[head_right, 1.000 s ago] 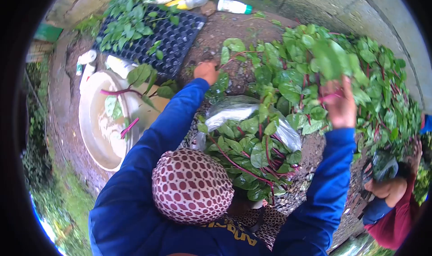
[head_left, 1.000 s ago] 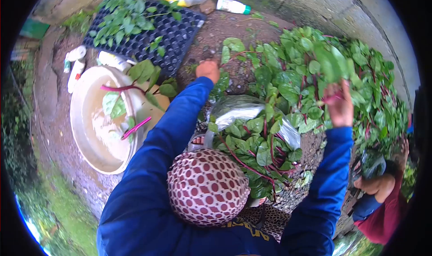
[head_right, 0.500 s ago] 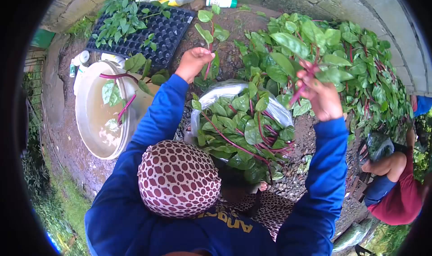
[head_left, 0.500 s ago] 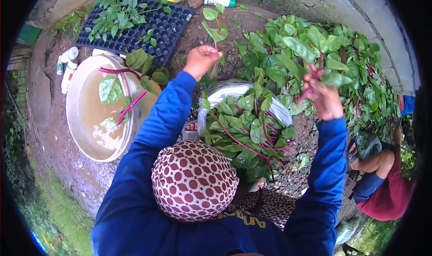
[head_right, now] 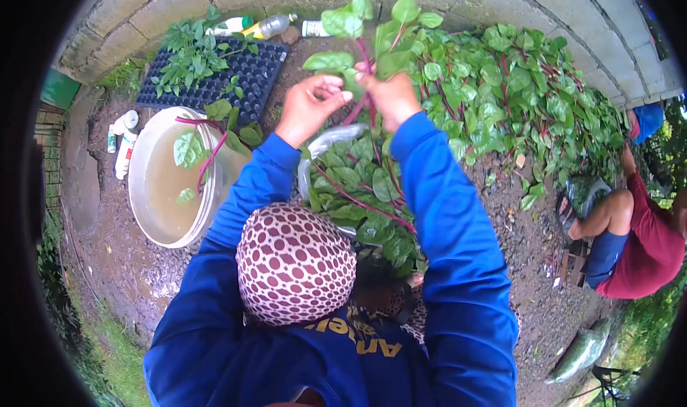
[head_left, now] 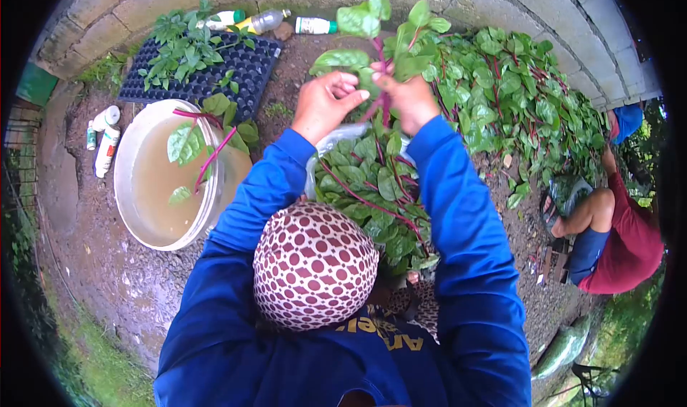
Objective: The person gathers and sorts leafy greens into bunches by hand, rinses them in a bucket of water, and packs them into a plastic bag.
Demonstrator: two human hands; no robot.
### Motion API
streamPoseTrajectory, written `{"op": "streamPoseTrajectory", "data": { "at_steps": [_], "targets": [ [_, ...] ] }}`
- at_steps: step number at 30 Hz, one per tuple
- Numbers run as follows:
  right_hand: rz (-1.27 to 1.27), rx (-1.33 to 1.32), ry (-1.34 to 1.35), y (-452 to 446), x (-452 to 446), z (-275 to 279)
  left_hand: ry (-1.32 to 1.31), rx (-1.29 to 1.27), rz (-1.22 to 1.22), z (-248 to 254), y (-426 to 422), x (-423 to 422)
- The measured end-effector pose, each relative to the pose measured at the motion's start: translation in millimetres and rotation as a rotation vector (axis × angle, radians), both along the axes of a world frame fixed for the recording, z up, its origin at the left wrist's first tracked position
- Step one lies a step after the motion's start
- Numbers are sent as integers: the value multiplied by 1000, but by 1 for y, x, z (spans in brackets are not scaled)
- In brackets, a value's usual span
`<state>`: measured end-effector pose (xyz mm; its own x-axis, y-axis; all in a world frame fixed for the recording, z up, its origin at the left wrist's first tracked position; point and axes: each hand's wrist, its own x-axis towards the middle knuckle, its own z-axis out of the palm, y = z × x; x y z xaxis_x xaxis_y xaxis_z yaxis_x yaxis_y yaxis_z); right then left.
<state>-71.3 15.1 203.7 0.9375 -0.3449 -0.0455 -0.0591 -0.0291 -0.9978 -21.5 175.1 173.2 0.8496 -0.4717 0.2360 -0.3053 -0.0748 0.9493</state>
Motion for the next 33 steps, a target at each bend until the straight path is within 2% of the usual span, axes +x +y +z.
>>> {"op": "streamPoseTrajectory", "data": {
  "at_steps": [2,3,6,7,11,15,19,23,24,25,26,27,29,31,32,33],
  "targets": [
    [124,36,96,-19,-27,34,21,-17,69,-3,17,-1],
    [188,66,201,-44,-38,29,53,31,92,-9,28,0],
    [308,192,199,-65,-79,42,70,161,150,-44,60,6],
    [300,223,280,-72,-90,39,117,145,151,-56,69,5],
    [320,285,281,-71,-114,28,277,-17,152,-74,81,-2],
    [315,277,280,-60,-113,18,217,-93,109,-44,70,-6],
    [387,227,264,-57,-108,12,153,-27,95,-26,64,-5],
    [590,-34,240,-57,-113,-3,132,-105,176,-46,81,-5],
    [593,-316,279,-46,-118,-3,149,-137,206,-52,87,-6],
    [585,-549,417,-47,-128,-35,166,-160,231,-60,95,-8],
    [772,-914,543,-31,-135,-35,182,-132,250,-71,104,-10],
    [756,-1051,483,-43,-157,-97,207,-108,239,-82,113,-16],
    [653,-1071,580,-36,-163,-110,244,-96,190,-107,124,-32],
    [773,-1113,570,-39,-152,-95,266,-76,131,-126,133,-49],
    [856,-1251,432,-32,-140,-65,276,-46,112,-132,138,-57],
    [949,-1367,585,-18,-123,-33,250,-28,111,-143,143,-65]
  ]
}}
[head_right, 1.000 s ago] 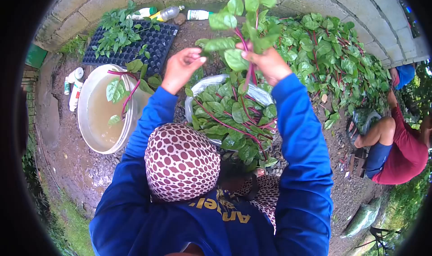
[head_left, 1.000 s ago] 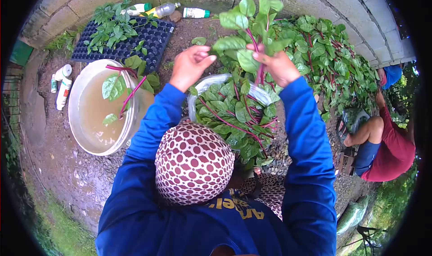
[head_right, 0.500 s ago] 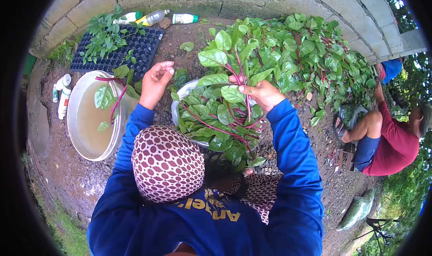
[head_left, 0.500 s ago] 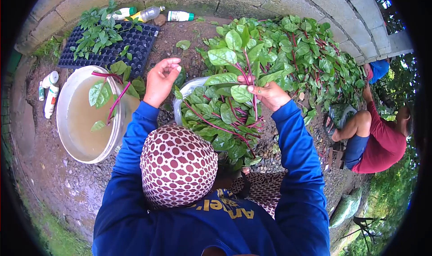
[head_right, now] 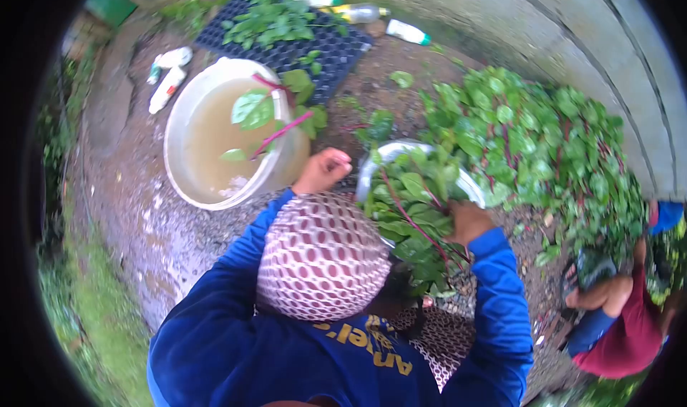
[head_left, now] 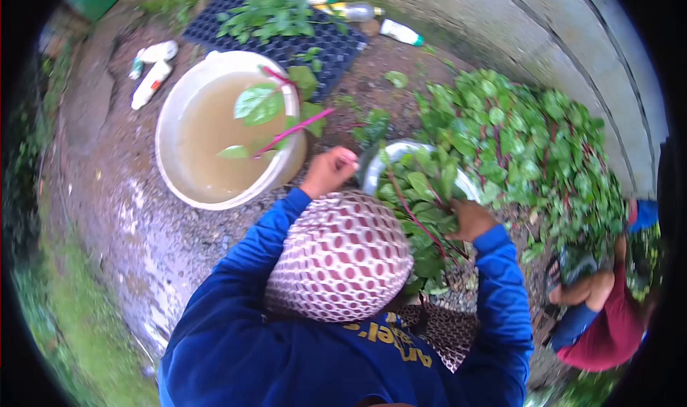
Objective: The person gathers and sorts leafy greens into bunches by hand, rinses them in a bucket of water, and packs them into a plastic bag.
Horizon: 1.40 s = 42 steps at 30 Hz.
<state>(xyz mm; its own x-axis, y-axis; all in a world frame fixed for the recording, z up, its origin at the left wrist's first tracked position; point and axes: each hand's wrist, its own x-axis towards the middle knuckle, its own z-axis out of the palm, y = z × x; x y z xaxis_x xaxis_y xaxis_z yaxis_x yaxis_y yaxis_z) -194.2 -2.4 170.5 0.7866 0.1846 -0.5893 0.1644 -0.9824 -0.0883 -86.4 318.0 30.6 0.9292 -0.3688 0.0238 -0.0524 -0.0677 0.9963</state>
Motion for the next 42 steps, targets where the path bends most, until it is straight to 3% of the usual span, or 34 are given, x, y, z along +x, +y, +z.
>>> {"op": "streamPoseTrajectory", "data": {
  "at_steps": [2,5,7,9,13,16,19,21,22,26,30,32,35,37,39,42],
  "targets": [
    [-34,-199,89,38,41,61,49,29,-8,1,9,-12],
    [175,99,-307,97,88,122,269,38,-27,18,14,-27],
    [334,373,-559,158,124,145,425,-131,-17,17,12,-34],
    [532,545,-612,207,154,140,410,-93,-51,15,10,-37],
    [437,-34,-121,286,178,129,315,-76,-39,24,5,-36],
    [623,-32,-237,304,180,117,294,-205,-32,16,-5,-32],
    [871,285,-701,317,189,128,301,-258,-31,12,-17,-32],
    [928,212,-912,318,215,109,304,-321,-61,4,-29,-34],
    [889,13,-789,317,226,108,303,-349,-71,4,-31,-33],
    [717,-100,-466,302,245,109,362,-223,-103,9,-25,-32],
    [702,78,-649,276,232,101,232,-14,67,16,-28,-33],
    [732,37,-612,272,227,104,133,45,170,24,-34,-31],
    [692,-124,-580,275,231,89,-19,159,79,23,-48,-15],
    [649,-164,-671,275,245,70,-80,86,-57,2,-61,3],
    [590,-271,-675,259,238,86,-174,-36,-149,23,-66,15],
    [519,-217,-814,196,246,96,53,473,-236,37,-67,29]
  ]
}}
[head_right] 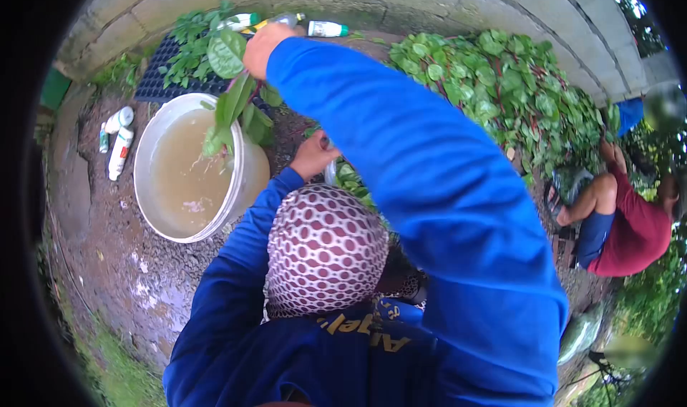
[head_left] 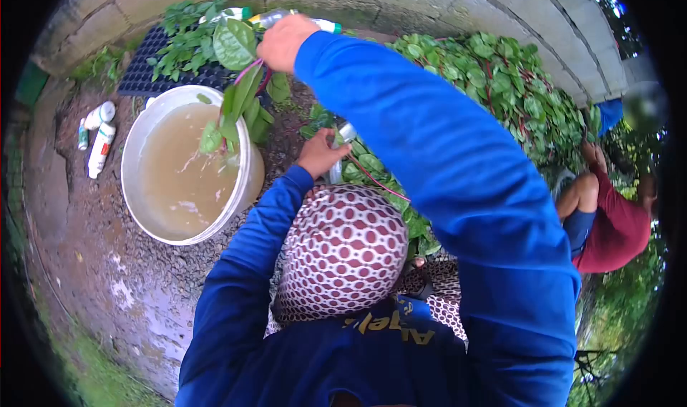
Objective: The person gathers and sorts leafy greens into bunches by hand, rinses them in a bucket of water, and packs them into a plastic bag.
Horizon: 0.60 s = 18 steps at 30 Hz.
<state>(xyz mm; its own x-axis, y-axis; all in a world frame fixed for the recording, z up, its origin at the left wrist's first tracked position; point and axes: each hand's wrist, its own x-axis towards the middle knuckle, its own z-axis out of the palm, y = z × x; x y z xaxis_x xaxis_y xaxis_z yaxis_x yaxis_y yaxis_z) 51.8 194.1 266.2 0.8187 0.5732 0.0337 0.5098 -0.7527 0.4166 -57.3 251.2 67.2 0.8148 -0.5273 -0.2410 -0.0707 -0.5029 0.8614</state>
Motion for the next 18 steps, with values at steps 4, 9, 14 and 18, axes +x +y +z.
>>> {"op": "streamPoseTrajectory", "data": {
  "at_steps": [4,9,14,18],
  "targets": [
    [-257,201,279,-109,-70,50,0,92,-11,14,-14,6],
    [-558,616,602,-214,-194,-22,184,-319,9,-38,-39,15],
    [-918,758,865,-239,-298,-124,701,-688,89,-23,-37,34],
    [-857,485,715,-236,-318,-159,772,-736,121,-30,-31,59]
  ]
}}
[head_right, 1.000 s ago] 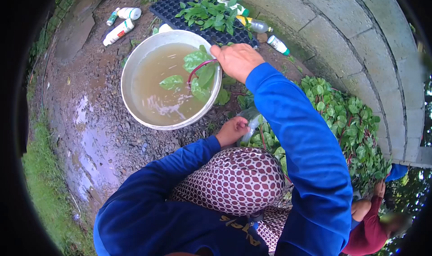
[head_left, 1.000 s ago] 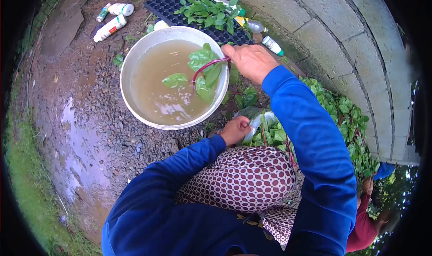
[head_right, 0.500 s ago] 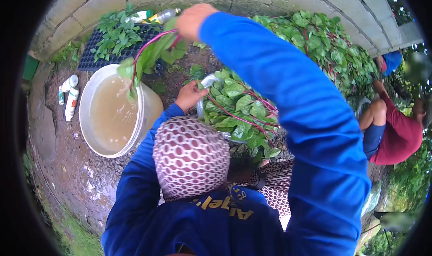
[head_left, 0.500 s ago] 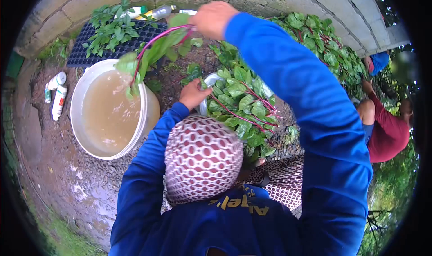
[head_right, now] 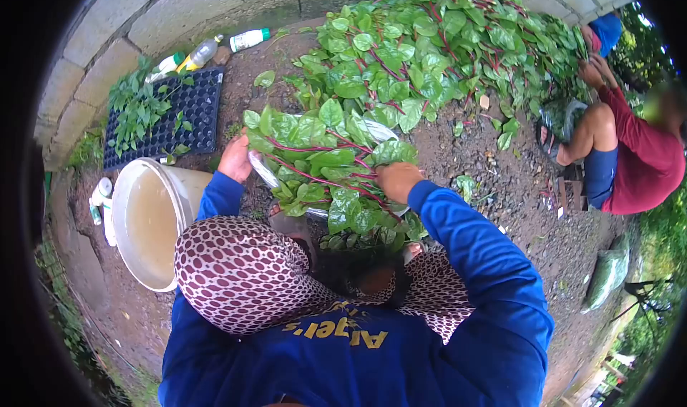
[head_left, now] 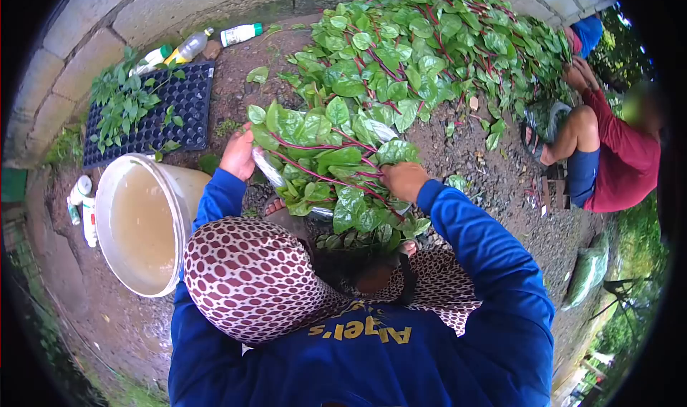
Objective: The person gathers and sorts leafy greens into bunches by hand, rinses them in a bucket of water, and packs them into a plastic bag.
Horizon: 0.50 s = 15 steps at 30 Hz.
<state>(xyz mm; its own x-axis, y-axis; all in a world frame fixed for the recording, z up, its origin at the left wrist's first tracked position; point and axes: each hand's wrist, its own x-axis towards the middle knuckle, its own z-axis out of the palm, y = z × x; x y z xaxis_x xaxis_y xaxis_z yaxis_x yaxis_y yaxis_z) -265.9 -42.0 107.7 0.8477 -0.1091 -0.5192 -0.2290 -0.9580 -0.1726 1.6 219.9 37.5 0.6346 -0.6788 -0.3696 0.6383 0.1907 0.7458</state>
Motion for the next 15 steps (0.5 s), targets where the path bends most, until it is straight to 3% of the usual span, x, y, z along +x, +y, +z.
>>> {"op": "streamPoseTrajectory", "data": {
  "at_steps": [3,5,8,11,13,15],
  "targets": [
    [11,-50,-23,17,-1,-3,-148,48,155,22,-18,-6],
    [-95,-60,7,36,-2,5,-252,-39,107,40,-26,-5],
    [-21,-82,-15,39,-14,7,-380,34,77,72,-29,-11],
    [55,62,-30,8,-22,63,-464,122,32,85,-28,-6],
    [96,298,-409,-40,-29,55,-521,184,-30,98,-25,-7],
    [-604,749,-357,-109,-35,16,-495,253,-67,107,-28,-13]
  ]
}}
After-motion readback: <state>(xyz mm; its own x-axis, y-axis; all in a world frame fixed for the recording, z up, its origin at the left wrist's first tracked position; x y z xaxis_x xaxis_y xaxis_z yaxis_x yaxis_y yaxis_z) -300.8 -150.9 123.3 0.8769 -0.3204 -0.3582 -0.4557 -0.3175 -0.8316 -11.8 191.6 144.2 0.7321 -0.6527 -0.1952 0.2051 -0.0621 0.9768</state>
